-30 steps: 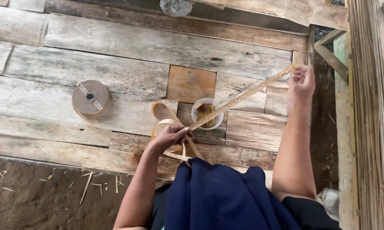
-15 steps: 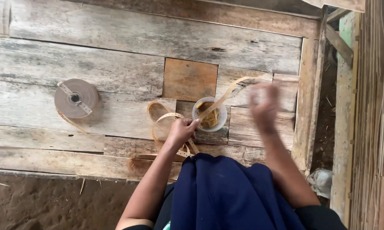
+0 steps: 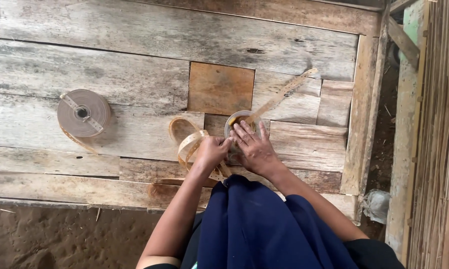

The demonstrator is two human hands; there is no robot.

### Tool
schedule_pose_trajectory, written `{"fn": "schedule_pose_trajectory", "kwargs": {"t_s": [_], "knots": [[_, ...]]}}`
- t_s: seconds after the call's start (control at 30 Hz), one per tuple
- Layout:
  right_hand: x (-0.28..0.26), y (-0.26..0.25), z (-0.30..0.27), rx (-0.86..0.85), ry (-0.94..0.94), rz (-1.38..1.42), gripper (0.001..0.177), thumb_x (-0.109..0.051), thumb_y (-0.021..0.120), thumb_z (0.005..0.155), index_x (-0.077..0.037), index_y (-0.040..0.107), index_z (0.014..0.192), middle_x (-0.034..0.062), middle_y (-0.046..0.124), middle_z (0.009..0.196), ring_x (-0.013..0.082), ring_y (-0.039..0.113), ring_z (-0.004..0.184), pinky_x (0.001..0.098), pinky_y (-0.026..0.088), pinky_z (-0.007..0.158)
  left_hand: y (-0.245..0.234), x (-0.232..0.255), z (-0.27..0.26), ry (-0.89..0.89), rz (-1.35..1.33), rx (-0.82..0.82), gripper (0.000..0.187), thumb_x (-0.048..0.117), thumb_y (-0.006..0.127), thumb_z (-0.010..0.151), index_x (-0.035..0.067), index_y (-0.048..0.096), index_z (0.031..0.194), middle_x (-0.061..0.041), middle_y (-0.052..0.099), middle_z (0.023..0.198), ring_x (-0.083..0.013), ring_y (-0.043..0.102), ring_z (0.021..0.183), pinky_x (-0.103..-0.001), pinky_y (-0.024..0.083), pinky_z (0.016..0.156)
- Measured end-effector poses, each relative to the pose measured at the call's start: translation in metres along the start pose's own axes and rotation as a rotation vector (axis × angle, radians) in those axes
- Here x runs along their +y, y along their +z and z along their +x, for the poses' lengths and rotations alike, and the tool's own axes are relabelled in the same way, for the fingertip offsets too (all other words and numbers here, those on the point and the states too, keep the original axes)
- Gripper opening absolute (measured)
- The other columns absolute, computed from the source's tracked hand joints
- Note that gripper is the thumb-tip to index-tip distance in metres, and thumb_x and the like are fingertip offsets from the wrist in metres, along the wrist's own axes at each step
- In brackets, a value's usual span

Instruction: Applying adhesive and thin veneer strips to the edges of wooden boards in a workshop.

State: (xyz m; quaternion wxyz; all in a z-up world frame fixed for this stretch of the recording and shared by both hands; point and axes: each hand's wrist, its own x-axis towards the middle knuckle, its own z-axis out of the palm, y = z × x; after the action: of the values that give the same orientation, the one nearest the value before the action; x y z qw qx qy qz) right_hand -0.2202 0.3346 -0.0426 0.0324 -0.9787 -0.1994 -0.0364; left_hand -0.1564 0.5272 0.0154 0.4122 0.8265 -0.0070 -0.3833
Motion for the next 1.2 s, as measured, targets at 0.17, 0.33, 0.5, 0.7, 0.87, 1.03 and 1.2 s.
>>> {"fn": "schedule_pose_trajectory", "kwargs": {"t_s": [0.17, 0.33, 0.5, 0.7, 0.87, 1.03, 1.2], "knots": [[0.001, 0.005, -0.002, -0.116, 0.028, -0.026, 0.079, -0.064, 0.052, 0.092, -0.020, 0.040, 0.156, 0.0042, 0.042, 0.161, 0.0208, 0.031, 0.152, 0.0655, 0.004, 0.124, 0.003, 0.001, -0.001, 0.000, -0.001, 0.023, 0.041, 0.048, 0.056, 0.089, 0.019, 0.075, 0.068, 0.000, 0.067, 0.052, -0.0265, 0.074, 0.075, -0.041, 0.056, 0.075], [-0.002, 0.000, -0.001, -0.135, 0.056, -0.015, 0.077, -0.060, 0.058, 0.093, -0.019, 0.040, 0.156, 0.0030, 0.042, 0.161, 0.0190, 0.031, 0.152, 0.0658, 0.005, 0.125, 0.007, 0.006, -0.011, 0.008, -0.024, 0.062, 0.042, 0.049, 0.055, 0.089, 0.020, 0.074, 0.065, -0.002, 0.065, 0.050, -0.0282, 0.073, 0.075, -0.040, 0.055, 0.074], [-0.005, -0.022, 0.007, -0.328, 0.080, 0.009, 0.065, -0.051, 0.045, 0.102, -0.016, 0.038, 0.157, 0.0063, 0.040, 0.162, 0.0200, 0.027, 0.153, 0.0645, 0.000, 0.124, -0.012, 0.034, -0.053, 0.095, -0.279, 0.099, 0.037, 0.034, 0.059, 0.091, 0.014, 0.072, 0.063, -0.003, 0.057, 0.042, -0.0179, 0.058, 0.047, -0.031, 0.051, 0.058], [-0.004, -0.014, 0.007, -0.352, 0.059, -0.087, 0.070, -0.049, 0.052, 0.099, -0.016, 0.035, 0.158, 0.0078, 0.040, 0.162, 0.0217, 0.028, 0.154, 0.0655, 0.004, 0.124, -0.055, 0.082, -0.126, 0.417, -0.573, 0.045, 0.041, 0.016, 0.059, 0.098, 0.005, 0.070, 0.060, -0.011, 0.060, 0.041, -0.0175, 0.059, 0.041, -0.027, 0.053, 0.048], [-0.008, -0.024, 0.009, -0.375, 0.082, -0.092, 0.072, -0.047, 0.055, 0.098, -0.014, 0.034, 0.158, 0.0080, 0.038, 0.163, 0.0213, 0.028, 0.154, 0.0632, 0.003, 0.126, -0.069, 0.094, -0.171, 0.865, -0.605, -0.104, 0.043, 0.014, 0.059, 0.099, 0.007, 0.066, 0.057, -0.007, 0.062, 0.043, -0.0173, 0.055, 0.037, -0.027, 0.048, 0.043], [-0.003, -0.008, 0.005, -0.175, 0.029, -0.027, 0.077, -0.043, 0.061, 0.090, -0.004, 0.040, 0.153, 0.0096, 0.043, 0.160, 0.0226, 0.028, 0.153, 0.0668, 0.004, 0.123, -0.080, 0.105, -0.208, 1.079, -0.576, -0.174, 0.027, 0.006, 0.057, 0.093, 0.000, 0.067, 0.069, -0.006, 0.064, 0.054, -0.0147, 0.057, 0.038, -0.023, 0.046, 0.041], [0.001, -0.012, 0.010, -0.264, 0.088, 0.106, 0.081, -0.045, 0.060, 0.088, -0.008, 0.035, 0.156, 0.0090, 0.037, 0.162, 0.0204, 0.020, 0.155, 0.0624, -0.005, 0.123, -0.080, 0.102, -0.211, 0.956, -0.560, -0.264, 0.026, 0.010, 0.057, 0.095, -0.001, 0.069, 0.074, -0.007, 0.065, 0.057, -0.0141, 0.058, 0.045, -0.023, 0.045, 0.046]]}}
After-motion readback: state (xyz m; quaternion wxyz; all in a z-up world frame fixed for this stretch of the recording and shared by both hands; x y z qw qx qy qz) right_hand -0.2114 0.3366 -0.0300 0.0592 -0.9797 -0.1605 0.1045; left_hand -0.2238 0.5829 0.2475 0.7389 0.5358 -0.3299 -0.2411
